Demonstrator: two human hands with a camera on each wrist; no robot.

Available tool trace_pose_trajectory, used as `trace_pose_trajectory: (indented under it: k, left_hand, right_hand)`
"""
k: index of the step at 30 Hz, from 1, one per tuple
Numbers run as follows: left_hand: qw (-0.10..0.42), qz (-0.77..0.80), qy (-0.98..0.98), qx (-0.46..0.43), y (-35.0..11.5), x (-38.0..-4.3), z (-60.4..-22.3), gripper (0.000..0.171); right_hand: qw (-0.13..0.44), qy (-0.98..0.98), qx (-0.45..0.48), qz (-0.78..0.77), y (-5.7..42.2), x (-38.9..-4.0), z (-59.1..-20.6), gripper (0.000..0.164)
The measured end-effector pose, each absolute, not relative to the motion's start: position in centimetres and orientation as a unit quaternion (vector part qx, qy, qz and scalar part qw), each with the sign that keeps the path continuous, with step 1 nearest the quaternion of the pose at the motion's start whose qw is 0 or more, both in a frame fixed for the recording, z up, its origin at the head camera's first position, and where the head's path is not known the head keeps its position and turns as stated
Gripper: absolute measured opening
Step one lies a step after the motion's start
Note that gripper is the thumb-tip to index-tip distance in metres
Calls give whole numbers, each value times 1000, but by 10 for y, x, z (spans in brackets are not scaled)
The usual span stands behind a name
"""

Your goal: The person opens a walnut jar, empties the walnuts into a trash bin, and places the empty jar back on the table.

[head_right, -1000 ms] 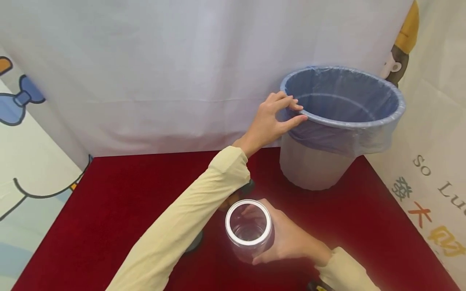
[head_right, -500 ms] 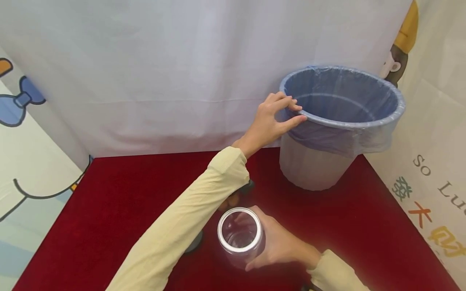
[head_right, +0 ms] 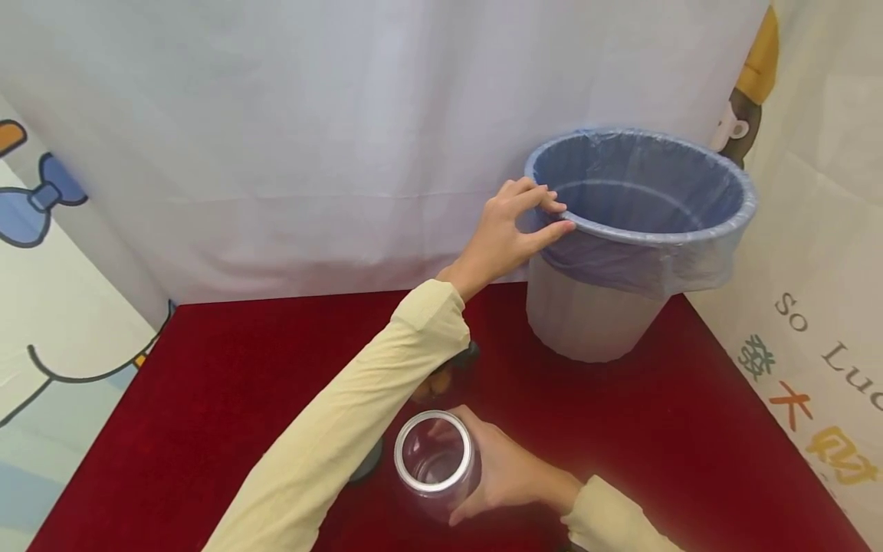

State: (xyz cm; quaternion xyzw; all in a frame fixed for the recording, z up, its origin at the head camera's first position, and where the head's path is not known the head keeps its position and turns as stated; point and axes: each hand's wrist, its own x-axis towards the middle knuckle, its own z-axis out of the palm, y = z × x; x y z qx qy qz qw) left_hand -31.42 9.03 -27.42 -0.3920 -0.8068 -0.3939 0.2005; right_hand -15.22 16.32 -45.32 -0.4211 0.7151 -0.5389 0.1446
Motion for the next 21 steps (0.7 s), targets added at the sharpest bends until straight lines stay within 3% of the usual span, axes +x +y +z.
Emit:
trace_pose_trajectory:
  k: [9, 21]
  left_hand:
    - [206, -400, -804, -389, 90, -312, -273, 21]
    - [196, -403, -804, -391, 87, -310, -272, 32]
  right_hand:
    - [136, 712, -408, -555, 158, -146, -462, 99]
    - [54, 751, -413, -512, 149, -138, -467, 108]
